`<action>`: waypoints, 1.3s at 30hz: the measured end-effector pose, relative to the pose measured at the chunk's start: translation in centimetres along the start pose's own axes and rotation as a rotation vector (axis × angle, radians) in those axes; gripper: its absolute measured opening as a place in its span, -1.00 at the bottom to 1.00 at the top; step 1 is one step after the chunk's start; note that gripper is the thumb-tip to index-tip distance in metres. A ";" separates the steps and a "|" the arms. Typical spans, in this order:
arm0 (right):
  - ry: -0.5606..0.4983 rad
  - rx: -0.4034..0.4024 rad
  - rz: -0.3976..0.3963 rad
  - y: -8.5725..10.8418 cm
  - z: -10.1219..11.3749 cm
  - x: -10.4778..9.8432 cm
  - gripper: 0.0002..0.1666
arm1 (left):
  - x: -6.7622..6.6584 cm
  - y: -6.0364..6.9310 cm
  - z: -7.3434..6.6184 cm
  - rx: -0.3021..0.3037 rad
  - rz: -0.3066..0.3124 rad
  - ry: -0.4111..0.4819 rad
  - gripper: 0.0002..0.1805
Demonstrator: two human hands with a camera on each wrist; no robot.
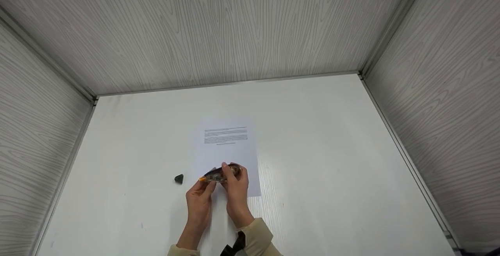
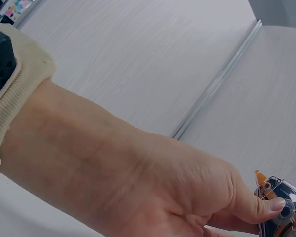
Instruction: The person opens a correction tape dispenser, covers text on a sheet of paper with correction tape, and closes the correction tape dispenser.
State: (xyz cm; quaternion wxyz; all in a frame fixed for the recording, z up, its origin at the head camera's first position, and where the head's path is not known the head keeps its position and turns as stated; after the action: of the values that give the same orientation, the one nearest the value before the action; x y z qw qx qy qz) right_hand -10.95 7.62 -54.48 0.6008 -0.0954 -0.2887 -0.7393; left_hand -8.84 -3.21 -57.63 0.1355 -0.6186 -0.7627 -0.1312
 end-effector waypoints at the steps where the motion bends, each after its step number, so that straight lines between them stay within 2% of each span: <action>1: -0.004 0.001 0.003 0.1 -0.1 0.0 -0.42 | 0.0 0.0 0.0 0.010 0.005 -0.005 -0.56; 5: -0.021 0.004 0.003 0.3 -0.2 -0.2 -0.41 | -0.2 0.0 -0.2 0.041 0.042 -0.029 -0.54; 8: -0.040 -0.005 -0.026 0.1 -0.2 -0.4 -0.42 | -0.3 -0.1 -0.4 0.055 0.095 -0.069 -0.46; 12: -0.066 -0.029 -0.058 -0.3 0.2 -0.8 -0.47 | -0.9 -0.2 -0.6 0.080 0.134 -0.221 -0.38; 14: -0.079 -0.044 -0.066 -0.5 0.5 -0.9 -0.48 | -1.2 -0.4 -0.7 0.107 0.138 -0.360 -0.39; 16: -0.079 -0.059 -0.067 -0.7 0.9 -1.0 -0.47 | -1.7 -0.5 -0.5 0.154 0.149 -0.537 -0.40; 18: -0.085 -0.070 -0.066 -0.9 1.3 -1.0 -0.45 | -2.0 -0.6 -0.4 0.240 0.168 -0.758 -0.41; 22: -0.110 -0.073 -0.073 -1.7 1.9 -1.2 -0.45 | -2.8 -0.8 0.3 0.478 0.192 -1.169 -0.36; 23: -0.118 -0.072 -0.075 -1.8 2.0 -1.3 -0.45 | -3.0 -0.8 0.5 0.521 0.193 -1.240 -0.35; 25: -0.139 -0.079 -0.082 -2.2 2.1 -1.4 -0.48 | -3.3 -0.9 1.0 0.568 0.204 -1.333 -0.33; 28: -0.174 -0.105 -0.082 -2.7 2.3 -1.5 -0.52 | -3.6 -0.9 1.6 0.535 0.240 -1.400 -0.34; 33: -0.173 -0.154 -0.076 -4.2 2.8 -1.7 -0.52 | -3.6 -0.8 2.1 0.429 0.287 -1.440 -0.38; 39: -0.148 -0.231 -0.092 -6.4 3.4 -1.9 -0.52 | -2.9 -0.3 2.5 0.405 0.288 -1.501 -0.40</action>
State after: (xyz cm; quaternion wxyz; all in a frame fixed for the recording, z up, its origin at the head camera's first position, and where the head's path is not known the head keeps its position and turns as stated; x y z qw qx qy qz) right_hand -17.19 11.73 -54.67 0.5285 -0.2051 -0.2492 -0.7852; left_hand -8.65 -4.97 -61.05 -0.2899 -0.5977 -0.5716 0.4816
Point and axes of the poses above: each hand's wrist, its own y-axis away from the middle knuckle, its own x-axis out of the palm, z = x × y, the point moved 3 cm from there along -y, towards the middle knuckle, and after that the axes turned 5 degrees about -y, right-handed, at the moved point
